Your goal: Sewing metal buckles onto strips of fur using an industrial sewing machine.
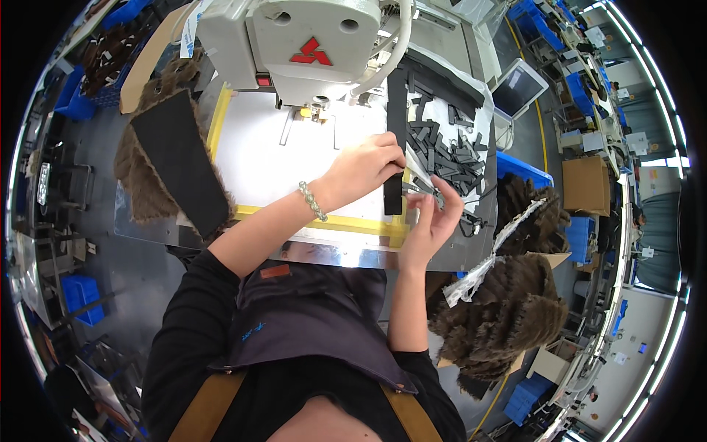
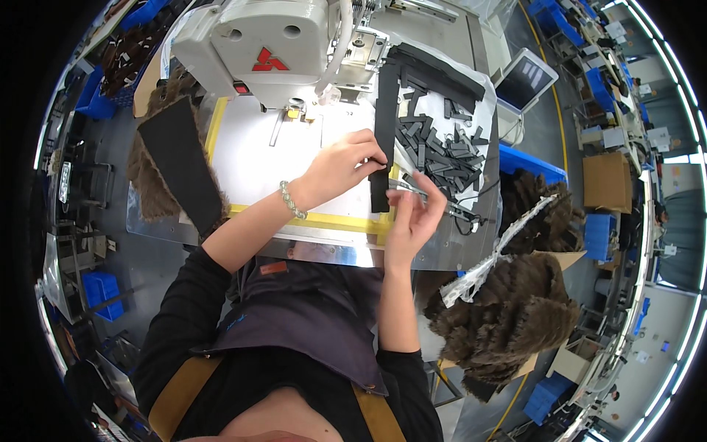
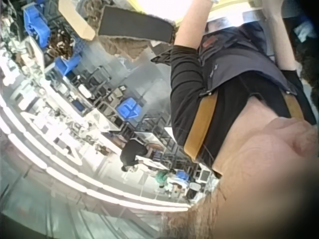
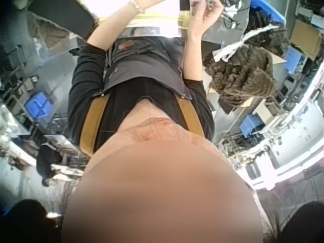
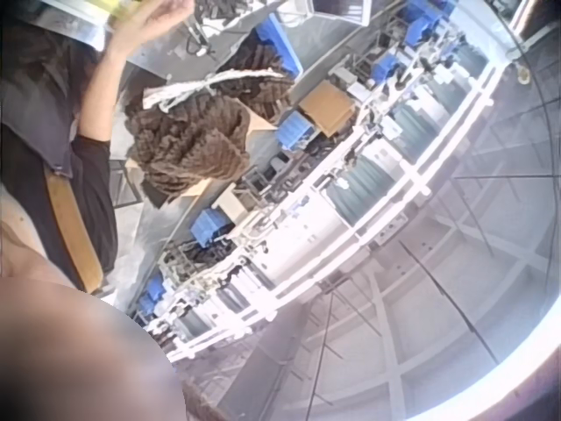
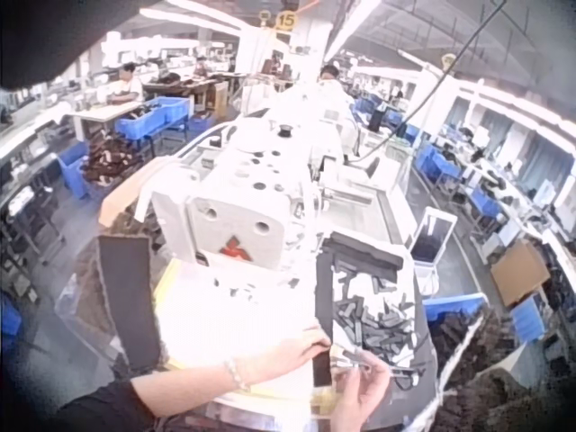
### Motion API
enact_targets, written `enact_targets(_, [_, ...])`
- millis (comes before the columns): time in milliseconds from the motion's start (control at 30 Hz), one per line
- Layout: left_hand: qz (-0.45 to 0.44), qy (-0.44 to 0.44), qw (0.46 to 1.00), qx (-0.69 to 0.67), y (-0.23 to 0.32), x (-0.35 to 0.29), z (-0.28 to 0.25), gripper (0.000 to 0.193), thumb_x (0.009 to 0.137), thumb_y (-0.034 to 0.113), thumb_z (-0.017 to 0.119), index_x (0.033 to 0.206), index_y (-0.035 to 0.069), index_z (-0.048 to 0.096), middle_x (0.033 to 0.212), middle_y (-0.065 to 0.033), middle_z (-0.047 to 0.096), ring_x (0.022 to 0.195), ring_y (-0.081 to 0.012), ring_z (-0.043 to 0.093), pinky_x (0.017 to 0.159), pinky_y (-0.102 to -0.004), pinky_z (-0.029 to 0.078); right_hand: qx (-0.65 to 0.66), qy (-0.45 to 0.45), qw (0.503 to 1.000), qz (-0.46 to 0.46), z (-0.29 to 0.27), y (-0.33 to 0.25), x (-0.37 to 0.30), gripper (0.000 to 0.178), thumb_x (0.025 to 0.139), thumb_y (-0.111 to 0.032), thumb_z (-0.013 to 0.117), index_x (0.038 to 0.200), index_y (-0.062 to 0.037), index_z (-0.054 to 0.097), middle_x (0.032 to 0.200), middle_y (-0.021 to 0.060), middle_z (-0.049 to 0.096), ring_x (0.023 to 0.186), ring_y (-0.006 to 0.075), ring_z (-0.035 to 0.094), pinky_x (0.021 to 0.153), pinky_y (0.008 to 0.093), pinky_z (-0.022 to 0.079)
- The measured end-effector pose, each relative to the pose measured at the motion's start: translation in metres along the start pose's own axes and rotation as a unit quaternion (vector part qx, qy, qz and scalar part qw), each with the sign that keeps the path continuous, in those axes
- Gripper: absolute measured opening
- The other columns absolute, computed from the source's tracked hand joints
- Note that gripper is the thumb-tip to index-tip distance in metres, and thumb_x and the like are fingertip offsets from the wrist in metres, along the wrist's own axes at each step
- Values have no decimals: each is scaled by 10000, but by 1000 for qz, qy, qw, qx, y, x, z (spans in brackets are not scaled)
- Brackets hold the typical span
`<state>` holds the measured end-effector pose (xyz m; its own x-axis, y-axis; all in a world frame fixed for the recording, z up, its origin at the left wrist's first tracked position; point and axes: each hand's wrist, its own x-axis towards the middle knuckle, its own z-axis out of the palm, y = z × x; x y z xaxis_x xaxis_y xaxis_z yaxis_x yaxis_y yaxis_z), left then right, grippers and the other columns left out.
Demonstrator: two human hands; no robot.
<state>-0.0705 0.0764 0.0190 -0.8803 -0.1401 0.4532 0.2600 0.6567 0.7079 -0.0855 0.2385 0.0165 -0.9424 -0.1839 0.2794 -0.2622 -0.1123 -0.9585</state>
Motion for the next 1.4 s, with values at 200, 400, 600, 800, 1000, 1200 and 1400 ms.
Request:
enact_targets(200, [133, 109, 984, 43, 16, 3, -8, 54, 753, 98, 656, 796, 74, 633, 763, -19, 572, 699, -204, 622, 591, -321, 510, 162, -203, 953, 153, 9, 0, 57, 442, 1040, -331, 310, 1307, -10, 452, 1198, 183, 592, 1017, 173, 589, 891, 303, 475])
enact_targets(400, [198, 99, 968, 115, 12, -4, -7, 54, 728, 85, 649, 777, 89, 629, 748, -7, 573, 682, -161, 619, 590, -291, 505, 159, -246, 930, 223, 23, 31, 122, 411, 1029, -298, 345, 1239, 21, 498, 1188, 180, 604, 1080, 217, 584, 936, 329, 473])
enact_targets(600, [230, 77, 961, 136, 10, -9, -20, 99, 710, 81, 643, 807, 91, 630, 768, 11, 582, 718, -148, 619, 601, -277, 510, -77, -172, 966, 178, 33, 47, 170, 270, 953, -231, 547, 1139, -45, 609, 1143, 86, 635, 1001, 188, 601, 839, 305, 477])
enact_targets(800, [156, 44, 967, 197, -17, -21, -40, 101, 730, 73, 628, 825, 105, 617, 791, 13, 597, 725, -147, 625, 570, -262, 515, -351, -92, 903, -229, 18, 39, 159, 295, 821, -113, 658, 1109, -60, 626, 1165, 114, 592, 944, 221, 565, 791, 352, 452])
enact_targets(1000, [59, 36, 977, 202, -21, -44, -60, 81, 750, 72, 624, 819, 111, 608, 791, 14, 602, 691, -146, 633, 519, -284, 497, -244, -393, 887, -11, 43, 1, 80, 493, 701, -30, 756, 1167, -77, 599, 1087, 44, 624, 710, 104, 582, 641, 244, 475])
enact_targets(1200, [117, 77, 969, 202, -13, -52, -62, 77, 726, 86, 628, 797, 107, 604, 817, 5, 621, 722, -154, 634, 540, -282, 498, -222, -458, 849, -144, 67, 19, 58, 414, 715, -10, 708, 1119, -34, 622, 1145, 130, 623, 1001, 305, 629, 877, 347, 499])
enact_targets(1400, [166, 76, 942, 283, -10, -71, -74, 94, 697, 113, 632, 787, 101, 610, 817, 21, 616, 827, -137, 610, 665, -282, 499, -180, -472, 851, -145, 82, 24, 53, 334, 726, -4, 668, 1059, -17, 644, 1053, 149, 656, 996, 322, 626, 860, 363, 498])
